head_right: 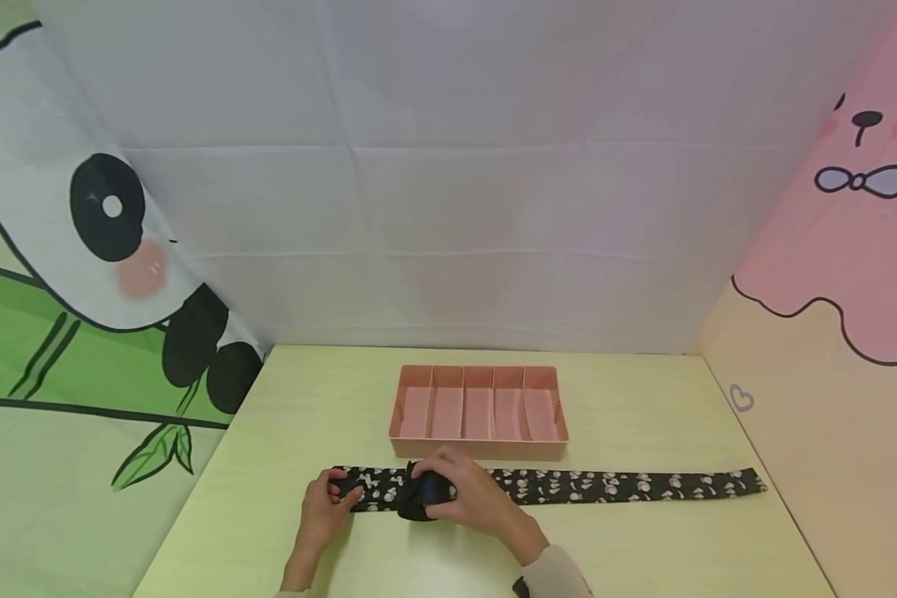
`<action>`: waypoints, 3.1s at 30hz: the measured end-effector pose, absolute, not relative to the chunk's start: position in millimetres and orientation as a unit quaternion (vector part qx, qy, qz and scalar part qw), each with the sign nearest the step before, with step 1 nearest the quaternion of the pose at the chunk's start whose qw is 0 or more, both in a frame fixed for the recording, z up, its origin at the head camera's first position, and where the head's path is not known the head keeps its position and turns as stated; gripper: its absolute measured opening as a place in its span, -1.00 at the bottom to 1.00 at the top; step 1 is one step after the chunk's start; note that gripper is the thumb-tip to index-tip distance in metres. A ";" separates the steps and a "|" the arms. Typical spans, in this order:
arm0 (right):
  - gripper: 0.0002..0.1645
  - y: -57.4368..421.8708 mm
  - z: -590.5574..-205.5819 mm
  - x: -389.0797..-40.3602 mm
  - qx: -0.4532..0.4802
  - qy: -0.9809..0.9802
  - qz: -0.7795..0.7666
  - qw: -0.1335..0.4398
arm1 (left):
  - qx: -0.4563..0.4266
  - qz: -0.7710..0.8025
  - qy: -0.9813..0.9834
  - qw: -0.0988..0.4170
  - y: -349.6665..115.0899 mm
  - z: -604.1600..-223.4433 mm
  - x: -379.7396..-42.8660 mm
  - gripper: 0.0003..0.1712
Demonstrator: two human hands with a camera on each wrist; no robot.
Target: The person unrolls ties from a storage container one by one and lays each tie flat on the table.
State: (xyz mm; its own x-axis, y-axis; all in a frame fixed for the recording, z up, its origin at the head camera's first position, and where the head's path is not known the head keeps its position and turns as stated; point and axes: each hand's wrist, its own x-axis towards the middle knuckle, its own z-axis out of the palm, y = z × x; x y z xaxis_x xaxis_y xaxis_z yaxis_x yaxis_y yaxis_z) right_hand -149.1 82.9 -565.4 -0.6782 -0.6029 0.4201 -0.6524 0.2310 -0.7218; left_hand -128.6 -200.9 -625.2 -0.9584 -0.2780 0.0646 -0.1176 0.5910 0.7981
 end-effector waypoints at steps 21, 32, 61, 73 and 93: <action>-0.43 49.3 -579.0 -135.7 0.390 -0.782 0.487 0.001 | 0.122 -0.434 -0.889 0.081 -202.4 -627.6 -129.9 -0.55; -0.40 33.7 -592.0 -131.4 0.394 -0.778 0.488 0.024 | 0.122 -0.429 -0.892 0.081 -202.0 -625.2 -130.2 -0.55; -0.41 -3.2 -614.3 -118.9 0.391 -0.779 0.490 -0.001 | 0.110 -0.428 -0.893 0.089 -203.5 -626.7 -129.6 -0.55; -0.42 -9.1 -619.7 -116.4 0.392 -0.788 0.474 0.015 | 0.115 -0.445 -0.881 0.111 -204.7 -625.1 -125.6 -0.76; -0.42 -23.1 -620.0 -117.6 0.408 -0.815 0.406 0.067 | 0.174 -0.459 -0.866 0.096 -205.1 -616.0 -115.1 -0.80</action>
